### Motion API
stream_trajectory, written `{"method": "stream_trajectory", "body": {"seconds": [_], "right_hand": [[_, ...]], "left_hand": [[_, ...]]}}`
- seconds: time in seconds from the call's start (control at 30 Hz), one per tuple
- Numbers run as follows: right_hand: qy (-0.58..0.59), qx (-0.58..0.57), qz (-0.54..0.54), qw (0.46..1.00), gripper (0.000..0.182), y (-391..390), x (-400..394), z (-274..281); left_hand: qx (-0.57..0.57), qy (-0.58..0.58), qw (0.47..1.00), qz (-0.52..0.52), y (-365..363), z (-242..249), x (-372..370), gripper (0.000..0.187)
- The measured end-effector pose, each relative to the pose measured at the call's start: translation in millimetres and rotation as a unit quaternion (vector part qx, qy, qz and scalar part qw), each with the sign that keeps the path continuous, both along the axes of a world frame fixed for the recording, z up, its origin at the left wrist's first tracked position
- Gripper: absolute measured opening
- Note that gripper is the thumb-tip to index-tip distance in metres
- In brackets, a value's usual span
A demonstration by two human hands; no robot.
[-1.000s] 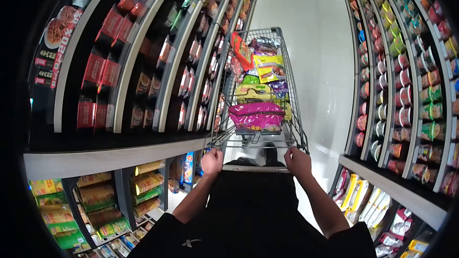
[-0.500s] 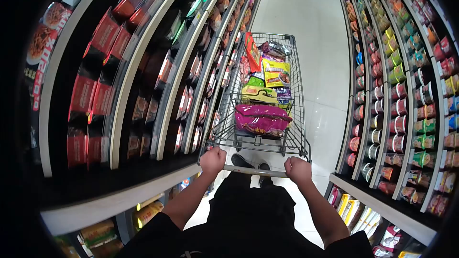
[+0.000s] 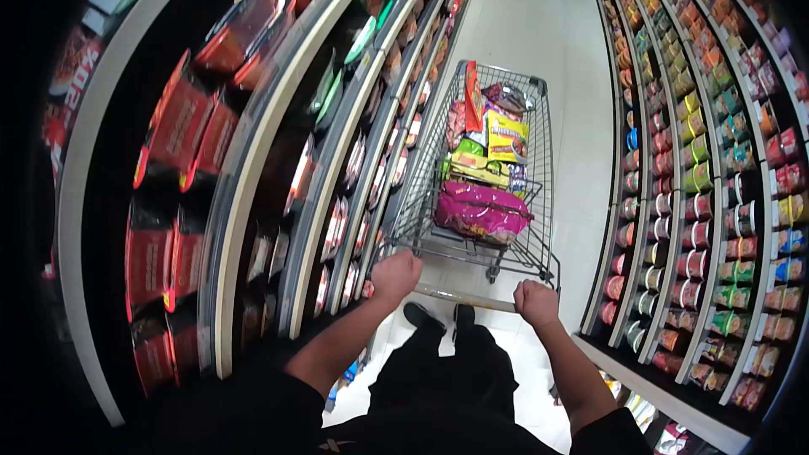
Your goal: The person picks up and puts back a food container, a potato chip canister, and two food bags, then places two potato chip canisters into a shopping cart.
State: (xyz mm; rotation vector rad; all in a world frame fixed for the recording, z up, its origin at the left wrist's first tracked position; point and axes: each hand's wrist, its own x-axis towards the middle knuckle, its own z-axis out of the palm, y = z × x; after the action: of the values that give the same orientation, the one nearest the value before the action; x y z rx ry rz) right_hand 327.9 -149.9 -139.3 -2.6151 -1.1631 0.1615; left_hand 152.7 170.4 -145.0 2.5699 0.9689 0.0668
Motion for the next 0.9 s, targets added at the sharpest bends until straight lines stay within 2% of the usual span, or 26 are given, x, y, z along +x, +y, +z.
{"method": "stream_trajectory", "body": {"seconds": [0.33, 0.4, 0.6, 0.73, 0.9], "right_hand": [[0.024, -0.001, -0.035, 0.999, 0.031, 31.4, 75.4, -1.6], [0.060, -0.019, -0.044, 0.997, 0.035, 38.1, 94.1, 0.9], [0.092, 0.004, -0.026, 0.995, 0.032, 51.5, 145.8, 5.7], [0.051, 0.045, 0.027, 0.997, 0.032, 60.1, 180.0, 0.8], [0.050, 0.026, 0.024, 0.998, 0.033, 74.5, 218.8, 2.8]], "left_hand": [[-0.010, -0.046, 0.999, 0.014, 27.7, 5.0, 68.1, 0.028], [-0.012, -0.025, 0.999, 0.021, 30.9, 7.0, 84.8, 0.029], [-0.036, 0.027, 0.998, 0.040, 42.2, 20.1, 131.9, 0.029], [-0.044, 0.024, 0.997, 0.053, 46.8, 18.3, 159.9, 0.029], [-0.021, 0.035, 0.998, 0.045, 60.7, 14.7, 197.0, 0.030]]}}
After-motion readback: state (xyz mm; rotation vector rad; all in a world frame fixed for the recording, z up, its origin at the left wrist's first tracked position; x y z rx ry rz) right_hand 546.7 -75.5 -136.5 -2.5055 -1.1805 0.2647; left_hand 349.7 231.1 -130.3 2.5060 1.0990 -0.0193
